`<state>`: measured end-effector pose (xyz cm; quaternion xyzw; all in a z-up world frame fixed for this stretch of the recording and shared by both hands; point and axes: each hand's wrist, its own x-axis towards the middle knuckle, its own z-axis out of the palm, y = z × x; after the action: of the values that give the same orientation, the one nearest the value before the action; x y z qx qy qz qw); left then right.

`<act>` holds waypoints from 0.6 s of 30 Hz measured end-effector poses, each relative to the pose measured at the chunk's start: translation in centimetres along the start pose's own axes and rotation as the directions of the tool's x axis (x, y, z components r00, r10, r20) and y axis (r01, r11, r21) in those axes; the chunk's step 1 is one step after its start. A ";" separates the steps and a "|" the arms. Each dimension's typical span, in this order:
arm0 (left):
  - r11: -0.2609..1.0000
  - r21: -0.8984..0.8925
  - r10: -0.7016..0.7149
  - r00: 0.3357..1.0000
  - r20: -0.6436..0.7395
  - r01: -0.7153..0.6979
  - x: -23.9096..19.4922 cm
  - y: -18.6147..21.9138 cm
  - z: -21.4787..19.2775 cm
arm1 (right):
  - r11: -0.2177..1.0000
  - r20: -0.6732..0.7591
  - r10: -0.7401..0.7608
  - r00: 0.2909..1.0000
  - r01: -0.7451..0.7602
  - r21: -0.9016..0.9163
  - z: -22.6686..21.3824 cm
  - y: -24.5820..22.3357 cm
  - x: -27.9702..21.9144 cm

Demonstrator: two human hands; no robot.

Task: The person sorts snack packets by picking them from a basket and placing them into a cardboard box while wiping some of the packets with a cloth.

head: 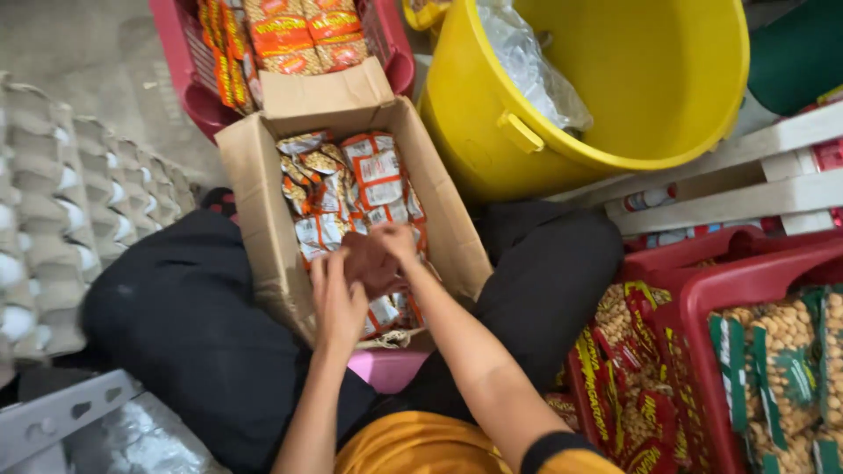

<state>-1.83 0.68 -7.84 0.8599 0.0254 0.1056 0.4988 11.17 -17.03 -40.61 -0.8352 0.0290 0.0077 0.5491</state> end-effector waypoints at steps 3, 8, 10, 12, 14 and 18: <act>0.981 -0.182 0.040 0.990 -0.136 -0.064 -1.8 2.6 -5.0 | 0.994 0.106 0.042 0.994 -0.052 0.093 5.3 -3.9 -0.5; 0.928 -0.372 -0.121 0.963 -0.241 0.024 -2.5 2.7 -9.0 | 0.910 -0.129 0.150 0.980 -0.188 -0.370 5.4 -15.9 -2.0; 0.879 -0.475 -0.191 0.950 -0.247 0.053 -2.3 2.0 -9.3 | 0.859 -0.059 0.286 0.956 -0.283 -0.427 4.8 -13.3 -0.8; 0.819 -0.565 -0.314 0.900 -0.301 0.097 -1.8 1.9 -9.4 | 0.904 0.284 0.398 0.873 -0.321 -0.281 4.3 -7.8 1.0; 0.839 -0.543 -0.264 0.892 -0.366 0.025 -0.8 3.6 -9.4 | 0.916 0.242 0.397 0.885 -0.399 -0.044 0.6 -9.4 0.7; 0.939 -0.227 0.146 0.896 -0.419 -0.259 0.5 8.0 -8.1 | 0.515 0.258 0.381 0.888 -0.436 0.738 -9.5 -26.0 -5.0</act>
<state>-3.54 3.66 3.05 0.7403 0.0203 0.3316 0.5845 7.45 -15.24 -12.83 -0.4818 0.2070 0.1495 0.8383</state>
